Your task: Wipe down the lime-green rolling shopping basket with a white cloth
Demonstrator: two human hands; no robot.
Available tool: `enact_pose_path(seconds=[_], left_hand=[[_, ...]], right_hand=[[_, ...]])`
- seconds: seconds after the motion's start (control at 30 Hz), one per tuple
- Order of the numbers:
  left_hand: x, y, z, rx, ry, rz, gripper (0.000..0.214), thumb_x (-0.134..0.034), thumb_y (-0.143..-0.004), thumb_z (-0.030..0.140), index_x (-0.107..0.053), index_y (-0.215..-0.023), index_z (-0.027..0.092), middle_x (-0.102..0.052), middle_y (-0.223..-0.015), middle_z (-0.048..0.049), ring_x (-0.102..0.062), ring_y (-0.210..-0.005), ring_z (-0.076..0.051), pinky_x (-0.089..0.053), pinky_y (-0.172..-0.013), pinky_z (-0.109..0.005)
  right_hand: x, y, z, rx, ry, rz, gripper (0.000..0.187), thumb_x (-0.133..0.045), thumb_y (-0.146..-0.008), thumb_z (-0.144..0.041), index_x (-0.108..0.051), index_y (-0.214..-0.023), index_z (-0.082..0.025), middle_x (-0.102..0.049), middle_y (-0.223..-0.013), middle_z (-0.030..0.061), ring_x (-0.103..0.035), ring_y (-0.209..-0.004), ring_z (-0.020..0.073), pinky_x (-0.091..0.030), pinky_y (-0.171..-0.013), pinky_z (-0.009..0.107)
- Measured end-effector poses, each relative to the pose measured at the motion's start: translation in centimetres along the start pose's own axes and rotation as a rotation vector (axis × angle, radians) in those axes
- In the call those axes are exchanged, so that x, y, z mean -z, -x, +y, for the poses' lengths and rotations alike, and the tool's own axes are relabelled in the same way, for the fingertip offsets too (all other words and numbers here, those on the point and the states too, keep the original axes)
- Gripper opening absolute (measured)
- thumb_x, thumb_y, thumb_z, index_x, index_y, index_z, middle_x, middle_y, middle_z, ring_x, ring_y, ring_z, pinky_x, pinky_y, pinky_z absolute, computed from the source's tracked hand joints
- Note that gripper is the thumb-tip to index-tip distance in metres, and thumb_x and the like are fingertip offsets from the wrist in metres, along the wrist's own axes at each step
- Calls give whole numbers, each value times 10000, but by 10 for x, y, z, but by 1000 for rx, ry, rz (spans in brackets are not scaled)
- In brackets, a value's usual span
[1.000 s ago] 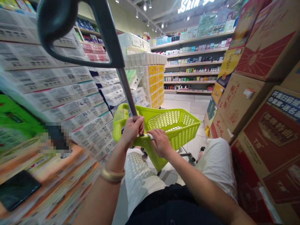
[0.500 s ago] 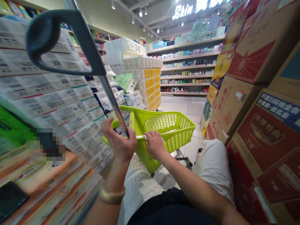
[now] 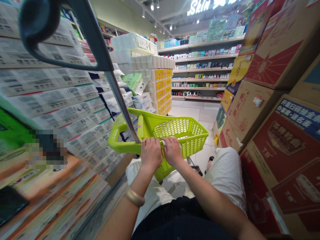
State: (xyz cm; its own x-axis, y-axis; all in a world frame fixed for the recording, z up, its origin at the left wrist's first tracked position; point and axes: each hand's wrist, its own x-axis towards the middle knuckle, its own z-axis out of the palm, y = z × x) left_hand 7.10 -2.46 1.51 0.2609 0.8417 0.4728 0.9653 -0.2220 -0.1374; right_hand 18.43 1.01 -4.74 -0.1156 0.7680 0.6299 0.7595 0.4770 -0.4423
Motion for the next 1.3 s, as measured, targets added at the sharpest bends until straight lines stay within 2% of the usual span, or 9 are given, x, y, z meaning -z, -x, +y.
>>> enact_pose_path(seconds=[0.2, 0.37, 0.47, 0.63, 0.77, 0.9, 1.0, 1.17, 1.3], left_hand=[[-3, 5, -5, -34, 14, 29, 225, -510, -763, 203, -599, -963, 154, -594, -915, -135, -508, -940, -305, -335, -913, -441], [-4, 6, -7, -24, -11, 38, 217, -512, -752, 197, -598, -948, 162, -594, -909, -129, -505, -935, -308, -341, -906, -441], [-4, 6, -5, -8, 0, 38, 235, -516, -740, 199, -606, -955, 166, -597, -913, -131, -508, -939, -312, -339, -906, -447], [-3, 8, -6, -13, 12, 48, 227, -514, -751, 225, -613, -944, 159, -596, -899, -133, -512, -930, -311, -344, -900, -447], [-3, 10, -7, -20, -8, 63, 233, -501, -750, 199, -613, -950, 159, -595, -888, -122, -512, -929, -305, -342, -905, -436], [-4, 11, -7, -1, 19, 73, 236, -497, -747, 197, -615, -949, 162, -596, -887, -123, -507, -927, -307, -335, -908, -442], [-4, 11, -5, 6, 21, 66, 238, -501, -744, 196, -617, -951, 169, -598, -896, -122, -507, -933, -308, -332, -912, -444], [-5, 11, -5, -8, 13, 77, 194, -489, -800, 249, -615, -925, 169, -596, -877, -117, -516, -919, -294, -327, -903, -430], [-6, 12, -8, -14, 1, 98, 192, -501, -769, 221, -609, -918, 168, -599, -869, -109, -514, -918, -295, -327, -901, -431]], right_hand=[[4, 6, 10, 109, -25, -30, 410, -475, -801, -118, -555, -1191, -215, -592, -1148, 72, -471, -1096, 229, -310, -1039, 387], [14, 17, 47, -33, 91, 89, 351, -458, -817, -114, -586, -1128, -210, -603, -1105, 86, -455, -1116, 249, -270, -1058, 433], [10, 16, 36, -85, 78, 100, 323, -449, -823, -117, -599, -1096, -202, -609, -1076, 94, -461, -1092, 252, -273, -1047, 443], [2, 8, -4, 47, -34, -1, 378, -469, -809, -120, -578, -1155, -227, -607, -1101, 68, -478, -1058, 230, -300, -1027, 386], [10, 11, 11, 82, -14, -30, 381, -485, -807, -123, -577, -1164, -220, -609, -1105, 64, -480, -1056, 229, -322, -992, 362], [19, 18, 37, -30, 73, 37, 296, -486, -817, -133, -615, -1073, -205, -621, -1023, 75, -483, -1022, 243, -315, -972, 380], [16, 16, 27, -93, 77, 78, 267, -474, -814, -126, -625, -1020, -204, -631, -978, 72, -492, -990, 246, -303, -966, 390], [5, 4, -14, 42, -36, -5, 297, -478, -809, -140, -602, -1071, -205, -629, -1011, 61, -501, -976, 220, -324, -933, 340], [9, 5, 0, 87, -27, -55, 292, -468, -812, -154, -602, -1065, -213, -634, -1006, 50, -505, -963, 213, -322, -917, 329]])
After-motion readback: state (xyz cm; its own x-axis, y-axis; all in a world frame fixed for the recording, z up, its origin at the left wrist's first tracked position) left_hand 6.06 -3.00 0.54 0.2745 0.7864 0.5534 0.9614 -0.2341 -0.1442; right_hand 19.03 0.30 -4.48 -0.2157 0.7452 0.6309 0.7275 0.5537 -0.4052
